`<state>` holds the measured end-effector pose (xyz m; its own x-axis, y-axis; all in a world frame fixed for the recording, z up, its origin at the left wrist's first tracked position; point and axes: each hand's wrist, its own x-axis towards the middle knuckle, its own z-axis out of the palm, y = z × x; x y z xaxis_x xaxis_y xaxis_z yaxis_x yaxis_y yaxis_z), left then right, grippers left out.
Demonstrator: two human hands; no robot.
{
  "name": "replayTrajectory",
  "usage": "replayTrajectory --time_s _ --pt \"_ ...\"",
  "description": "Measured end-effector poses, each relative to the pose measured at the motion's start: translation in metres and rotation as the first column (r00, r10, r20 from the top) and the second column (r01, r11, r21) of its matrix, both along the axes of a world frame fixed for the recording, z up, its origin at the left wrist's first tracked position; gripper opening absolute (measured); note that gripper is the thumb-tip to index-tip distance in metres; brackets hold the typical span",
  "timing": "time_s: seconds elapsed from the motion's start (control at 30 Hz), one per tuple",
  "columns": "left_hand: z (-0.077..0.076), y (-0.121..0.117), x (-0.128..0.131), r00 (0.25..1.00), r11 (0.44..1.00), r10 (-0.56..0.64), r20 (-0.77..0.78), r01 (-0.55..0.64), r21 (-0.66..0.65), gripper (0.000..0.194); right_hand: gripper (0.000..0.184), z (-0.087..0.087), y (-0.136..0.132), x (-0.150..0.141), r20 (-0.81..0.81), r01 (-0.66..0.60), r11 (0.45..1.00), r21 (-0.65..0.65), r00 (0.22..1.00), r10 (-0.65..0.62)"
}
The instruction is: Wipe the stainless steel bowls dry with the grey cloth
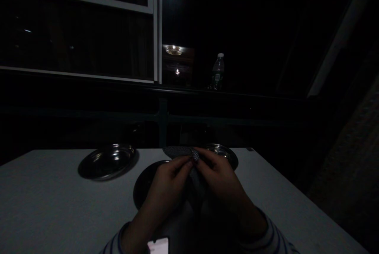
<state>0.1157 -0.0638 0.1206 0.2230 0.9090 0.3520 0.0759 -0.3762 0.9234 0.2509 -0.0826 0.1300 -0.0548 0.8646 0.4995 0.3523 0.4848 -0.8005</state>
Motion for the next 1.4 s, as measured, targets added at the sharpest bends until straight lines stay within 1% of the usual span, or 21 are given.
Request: replayTrajectory --time_s 0.07,0.17,0.3,0.37,0.4,0.5,0.6,0.67,0.73,0.83,0.9,0.97,1.03,1.1,1.17,1.23,1.3,1.33,1.4 --pt "0.004 0.000 -0.001 1.000 0.999 0.021 0.017 -0.021 -0.036 0.018 0.027 0.002 0.000 0.003 -0.017 0.032 0.999 0.004 0.999 -0.032" --pt "0.012 0.002 -0.011 0.995 0.992 0.093 0.033 -0.089 -0.093 0.019 0.027 0.006 0.004 0.016 -0.044 0.131 0.991 0.018 0.991 -0.130" --pt "0.020 0.013 -0.038 0.971 0.964 0.225 0.084 -0.209 -0.162 0.029 0.029 0.010 0.010 0.047 -0.119 0.302 0.953 0.015 0.947 -0.298" --pt "0.020 0.021 -0.052 0.961 0.955 0.257 0.101 -0.237 -0.176 0.034 0.031 0.011 0.013 0.062 -0.166 0.366 0.931 0.000 0.918 -0.361" --pt "0.019 0.025 -0.058 0.955 0.954 0.270 0.121 -0.248 -0.169 0.036 0.032 0.011 0.013 0.068 -0.191 0.377 0.926 -0.012 0.908 -0.373" --pt "0.018 0.034 -0.068 0.943 0.949 0.310 0.118 -0.300 -0.096 0.040 0.036 0.010 0.014 0.080 -0.256 0.368 0.927 -0.071 0.891 -0.374" --pt "0.019 0.036 -0.069 0.921 0.920 0.390 0.014 -0.390 0.044 0.037 0.036 0.008 0.016 0.083 -0.217 0.361 0.929 -0.083 0.903 -0.371" --pt "0.020 0.036 -0.068 0.889 0.887 0.451 -0.072 -0.439 0.142 0.033 0.034 0.007 0.019 0.081 -0.165 0.378 0.926 -0.024 0.912 -0.376" --pt "0.020 0.036 -0.066 0.854 0.857 0.504 -0.130 -0.474 0.204 0.030 0.031 0.005 0.023 0.077 -0.130 0.411 0.909 0.070 0.907 -0.400" --pt "0.019 0.038 -0.064 0.819 0.827 0.550 -0.165 -0.506 0.246 0.028 0.029 0.002 0.027 0.070 -0.093 0.455 0.871 0.185 0.890 -0.446" --pt "0.017 0.039 -0.063 0.800 0.811 0.573 -0.176 -0.523 0.262 0.028 0.030 -0.001 0.029 0.067 -0.041 0.471 0.854 0.223 0.879 -0.474" --pt "0.016 0.041 -0.062 0.793 0.809 0.578 -0.191 -0.525 0.266 0.028 0.030 -0.004 0.029 0.065 0.036 0.480 0.846 0.232 0.865 -0.501" --pt "0.016 0.041 -0.061 0.797 0.815 0.572 -0.191 -0.527 0.240 0.028 0.030 -0.006 0.031 0.064 0.096 0.487 0.849 0.205 0.853 -0.512" --pt "0.017 0.040 -0.060 0.819 0.836 0.547 -0.175 -0.527 0.150 0.029 0.029 -0.006 0.032 0.064 0.088 0.494 0.857 0.146 0.856 -0.509" --pt "0.018 0.038 -0.060 0.861 0.867 0.493 -0.124 -0.498 -0.011 0.034 0.035 -0.003 0.032 0.062 -0.008 0.479 0.878 0.028 0.878 -0.478" --pt "0.018 0.037 -0.061 0.914 0.899 0.405 -0.019 -0.402 -0.173 0.046 0.048 0.000 0.030 0.060 -0.155 0.399 0.906 -0.138 0.895 -0.418" --pt "0.018 0.035 -0.064 0.944 0.924 0.308 0.121 -0.266 -0.276 0.057 0.066 0.003 0.027 0.058 -0.292 0.265 0.930 -0.255 0.896 -0.335" --pt "0.018 0.035 -0.065 0.948 0.932 0.259 0.186 -0.196 -0.304 0.060 0.075 0.004 0.024 0.057 -0.343 0.200 0.940 -0.277 0.893 -0.290" --pt "0.019 0.035 -0.070 0.937 0.939 0.187 0.296 -0.082 -0.334 0.058 0.088 0.005 0.020 0.057 -0.409 0.095 0.960 -0.265 0.890 -0.201"
